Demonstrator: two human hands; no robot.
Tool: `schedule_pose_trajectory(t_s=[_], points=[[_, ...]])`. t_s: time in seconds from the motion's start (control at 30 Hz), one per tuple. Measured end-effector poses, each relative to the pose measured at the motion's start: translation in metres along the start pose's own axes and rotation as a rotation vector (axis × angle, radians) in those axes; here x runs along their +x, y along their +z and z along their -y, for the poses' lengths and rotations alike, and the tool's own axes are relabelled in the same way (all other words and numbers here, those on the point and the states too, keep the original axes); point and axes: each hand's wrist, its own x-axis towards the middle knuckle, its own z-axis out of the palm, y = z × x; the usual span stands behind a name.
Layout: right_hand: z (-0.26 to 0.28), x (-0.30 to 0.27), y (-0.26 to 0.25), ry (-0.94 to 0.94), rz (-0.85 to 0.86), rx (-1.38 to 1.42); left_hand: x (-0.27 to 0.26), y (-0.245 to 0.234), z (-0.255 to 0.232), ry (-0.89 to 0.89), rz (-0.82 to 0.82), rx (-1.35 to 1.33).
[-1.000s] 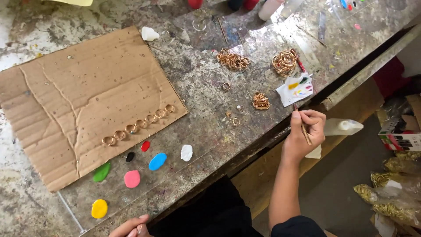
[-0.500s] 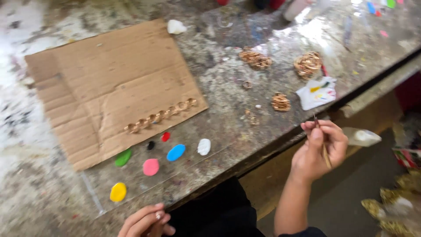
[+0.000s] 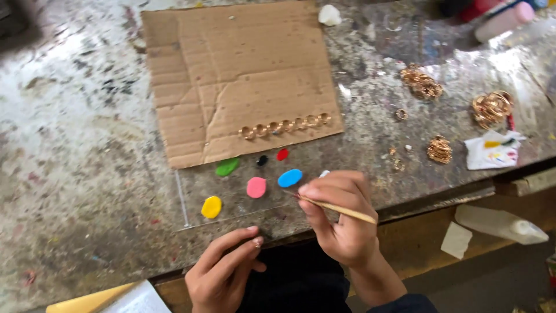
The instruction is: Painting small dots of color onto gold-colored rings using a fine-tipped brush at a jewelry workshop station.
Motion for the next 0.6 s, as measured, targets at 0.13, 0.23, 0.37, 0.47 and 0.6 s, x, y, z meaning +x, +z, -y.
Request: schedule_pose_trajectory(t_s=[0.13,0.23,0.37,0.47,0.6], points=[[0.008,0.029,0.018,-0.089,0.054,-0.171,0.002,-0.006,0.003,-0.001,0.032,-0.023],[0.006,0.048,0.027,-0.135,0.089,-0.193,0.006,-0.010,0.000,-0.057,0.022,-0.077],[0.008,0.050,0.035,-0.112,0.106,-0.194,0.010,-0.012,0.001,-0.063,-0.019,-0.061],[0.008,0.050,0.040,-0.105,0.096,-0.204,0.010,-0.013,0.003,-0.055,-0.033,-0.060],[0.005,0.050,0.043,-0.105,0.095,-0.215,0.011,-0.011,0.005,-0.063,-0.047,-0.037]])
